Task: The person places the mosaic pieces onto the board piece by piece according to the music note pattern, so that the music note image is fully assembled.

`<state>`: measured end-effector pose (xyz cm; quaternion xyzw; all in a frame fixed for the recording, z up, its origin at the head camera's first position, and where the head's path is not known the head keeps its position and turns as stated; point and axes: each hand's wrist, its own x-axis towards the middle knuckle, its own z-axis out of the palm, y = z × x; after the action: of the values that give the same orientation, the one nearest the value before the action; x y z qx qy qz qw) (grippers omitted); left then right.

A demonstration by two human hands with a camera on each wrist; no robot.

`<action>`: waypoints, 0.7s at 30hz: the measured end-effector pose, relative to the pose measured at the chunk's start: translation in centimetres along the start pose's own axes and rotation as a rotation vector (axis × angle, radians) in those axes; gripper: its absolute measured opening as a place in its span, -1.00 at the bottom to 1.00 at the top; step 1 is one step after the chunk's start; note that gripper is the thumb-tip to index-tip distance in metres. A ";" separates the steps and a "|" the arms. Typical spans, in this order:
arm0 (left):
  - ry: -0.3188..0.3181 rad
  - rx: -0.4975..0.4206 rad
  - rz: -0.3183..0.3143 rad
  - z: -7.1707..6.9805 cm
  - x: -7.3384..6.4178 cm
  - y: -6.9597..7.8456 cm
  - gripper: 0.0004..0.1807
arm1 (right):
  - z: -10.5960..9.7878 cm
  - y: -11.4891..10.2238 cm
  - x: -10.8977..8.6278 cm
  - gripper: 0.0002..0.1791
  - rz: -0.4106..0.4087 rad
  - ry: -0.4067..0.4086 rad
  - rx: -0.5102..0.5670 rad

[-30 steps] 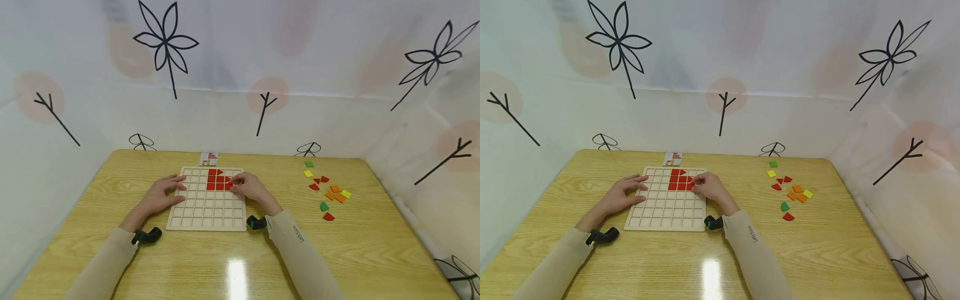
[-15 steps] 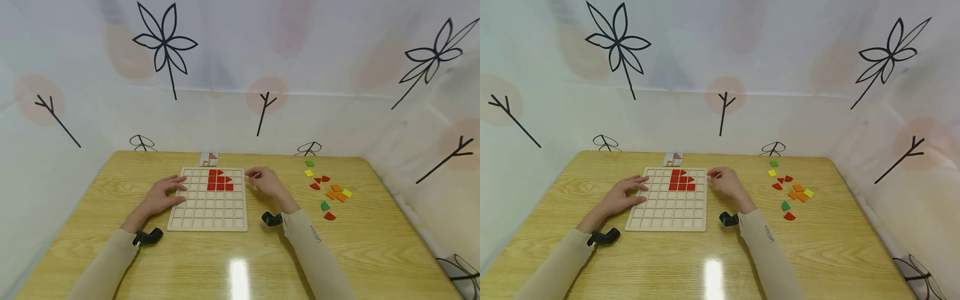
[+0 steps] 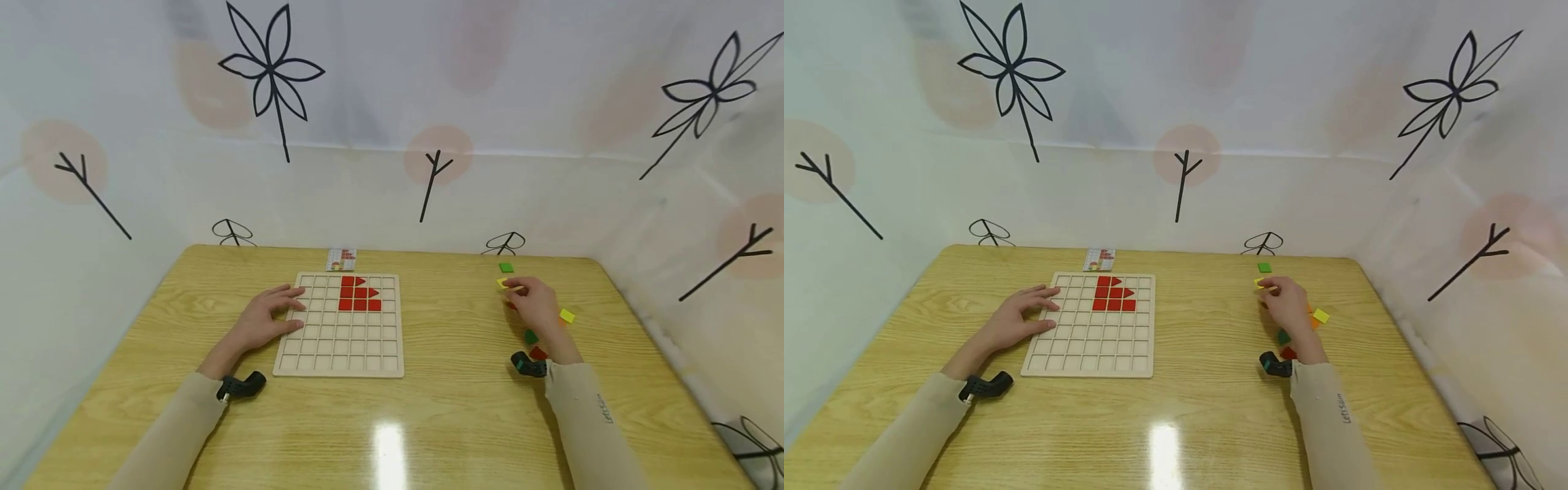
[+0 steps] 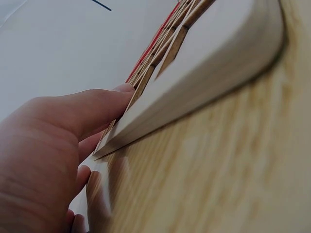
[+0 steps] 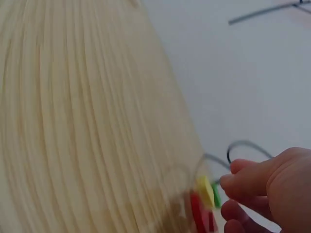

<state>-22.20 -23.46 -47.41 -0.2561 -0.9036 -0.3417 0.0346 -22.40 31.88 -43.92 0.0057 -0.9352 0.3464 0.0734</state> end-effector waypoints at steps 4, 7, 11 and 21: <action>-0.004 -0.007 -0.005 -0.1 0.0 0.0 -0.71 | -1.7 1.7 -0.5 -0.64 0.080 -0.007 -0.032; -0.005 -0.009 -0.010 -0.1 0.0 0.1 -0.70 | -2.3 2.3 -0.6 -0.62 0.100 -0.031 -0.028; -0.006 -0.009 -0.009 -0.1 -0.1 0.0 -0.70 | -2.4 2.6 -0.3 -0.64 0.081 -0.051 -0.044; 0.019 0.005 0.017 0.1 -0.1 0.1 -0.71 | -1.8 2.8 0.2 -0.72 0.018 -0.060 -0.136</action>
<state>-22.06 -23.43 -47.45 -0.2602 -0.9020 -0.3413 0.0466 -22.53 35.16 -44.38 0.0027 -0.9583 0.2825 0.0424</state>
